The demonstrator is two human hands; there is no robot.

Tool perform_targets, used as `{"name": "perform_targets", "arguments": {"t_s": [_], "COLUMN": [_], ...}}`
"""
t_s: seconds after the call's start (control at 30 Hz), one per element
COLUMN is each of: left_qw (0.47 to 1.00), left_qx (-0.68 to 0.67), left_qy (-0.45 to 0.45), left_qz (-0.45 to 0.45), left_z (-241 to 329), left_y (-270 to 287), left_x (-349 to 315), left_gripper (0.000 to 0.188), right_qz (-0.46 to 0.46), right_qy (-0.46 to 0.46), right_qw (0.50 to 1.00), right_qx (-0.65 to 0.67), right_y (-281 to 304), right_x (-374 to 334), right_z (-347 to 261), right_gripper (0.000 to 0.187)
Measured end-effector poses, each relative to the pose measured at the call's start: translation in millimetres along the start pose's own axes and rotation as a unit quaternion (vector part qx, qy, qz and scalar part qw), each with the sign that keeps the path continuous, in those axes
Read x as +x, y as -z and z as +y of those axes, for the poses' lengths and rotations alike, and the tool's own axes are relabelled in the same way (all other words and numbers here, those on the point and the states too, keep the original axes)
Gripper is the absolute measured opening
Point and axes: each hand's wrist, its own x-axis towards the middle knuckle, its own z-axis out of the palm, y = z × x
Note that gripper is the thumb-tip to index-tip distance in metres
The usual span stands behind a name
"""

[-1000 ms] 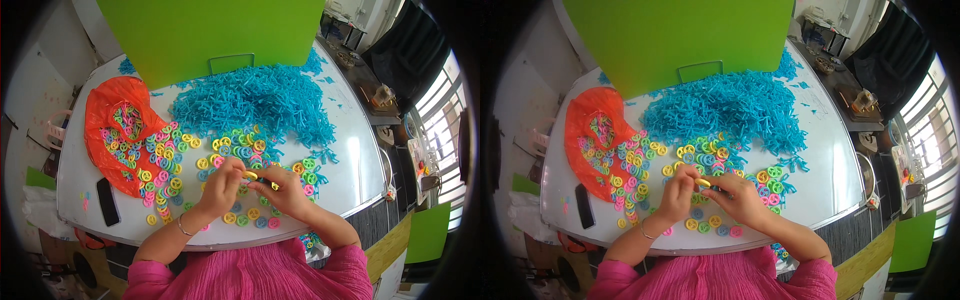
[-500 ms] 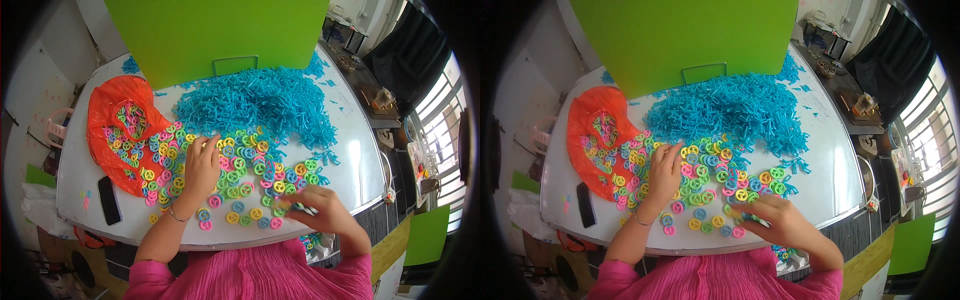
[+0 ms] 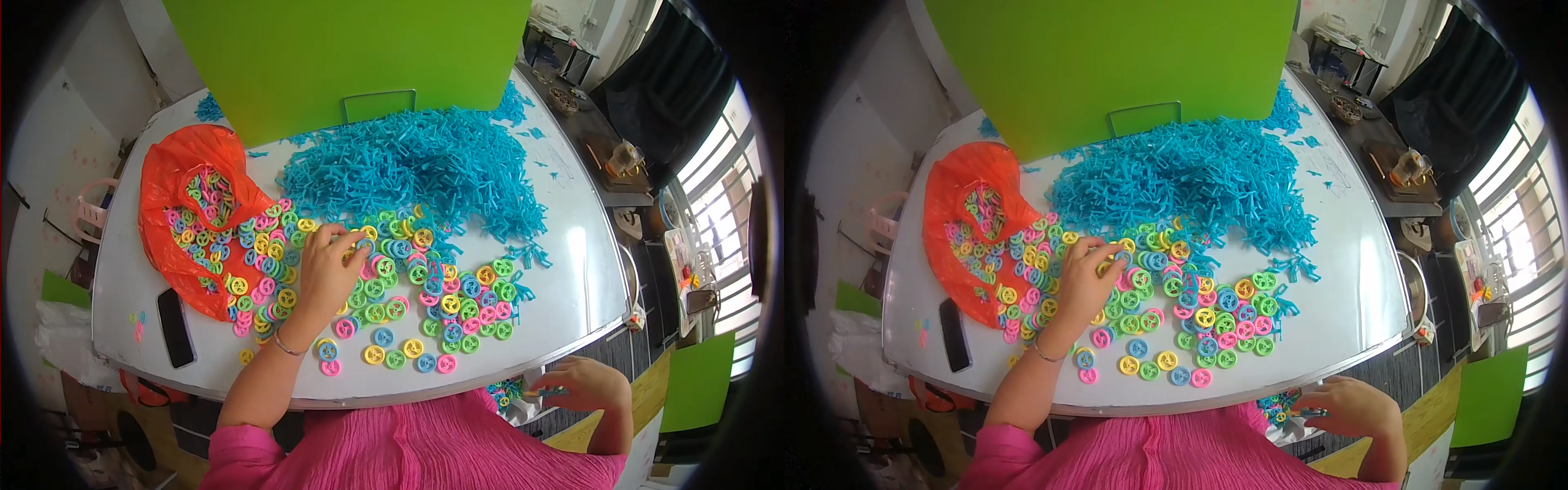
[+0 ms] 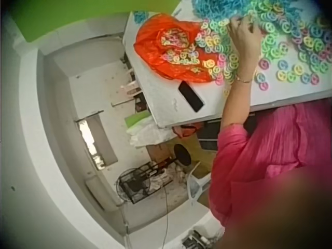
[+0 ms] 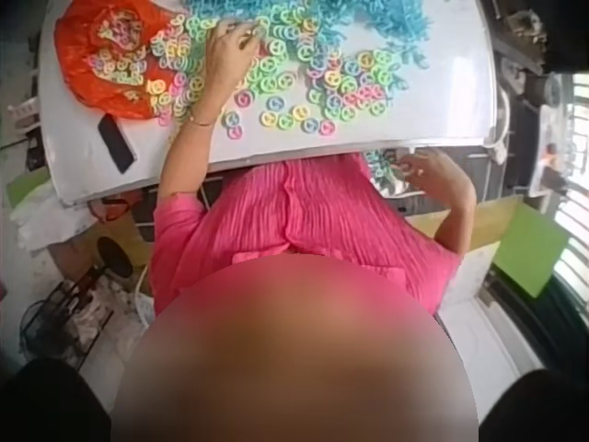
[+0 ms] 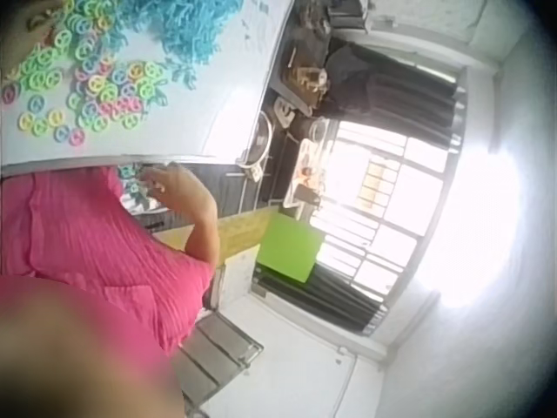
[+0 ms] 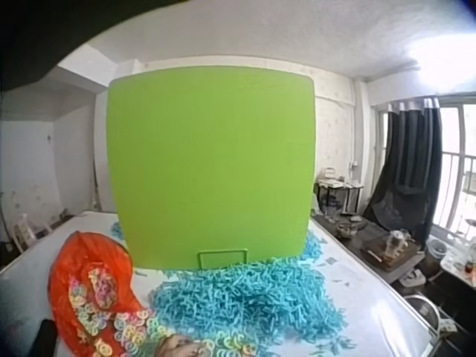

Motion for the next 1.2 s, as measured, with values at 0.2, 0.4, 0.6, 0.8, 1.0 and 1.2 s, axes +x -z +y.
{"name": "perform_targets", "arguments": {"t_s": [0.2,0.4,0.6,0.8,1.0,1.2], "left_qw": [1.0,0.954,0.826,0.781,0.693,0.621], "left_qx": [-0.012,-0.257,-0.491,-0.541,-0.595,-0.634], "left_qy": [0.025,0.149,0.244,0.284,0.356,0.429], "left_qz": [0.009,-0.046,-0.133,-0.129,-0.197,-0.169], "left_z": [9,27,34,33,37,59], "left_y": [5,8,11,12,20,27], "left_x": [3,-4,-12,-14,-20,-25], "left_gripper": [0.02,0.017,0.017,0.017,0.03,0.027], "right_qz": [0.025,0.337,0.467,0.421,0.183,0.343], "right_qy": [-0.038,0.018,0.003,0.03,0.109,0.202], "right_qw": [0.997,0.935,0.881,0.887,0.854,0.89], "right_qx": [0.069,0.106,-0.07,0.188,0.475,0.221], "right_y": [8,53,54,61,42,33], "right_x": [6,122,244,237,225,225], "right_z": [-8,-41,-11,-21,-43,-56], "right_gripper": [0.035,0.039,0.03,0.017,0.021,0.015]}}
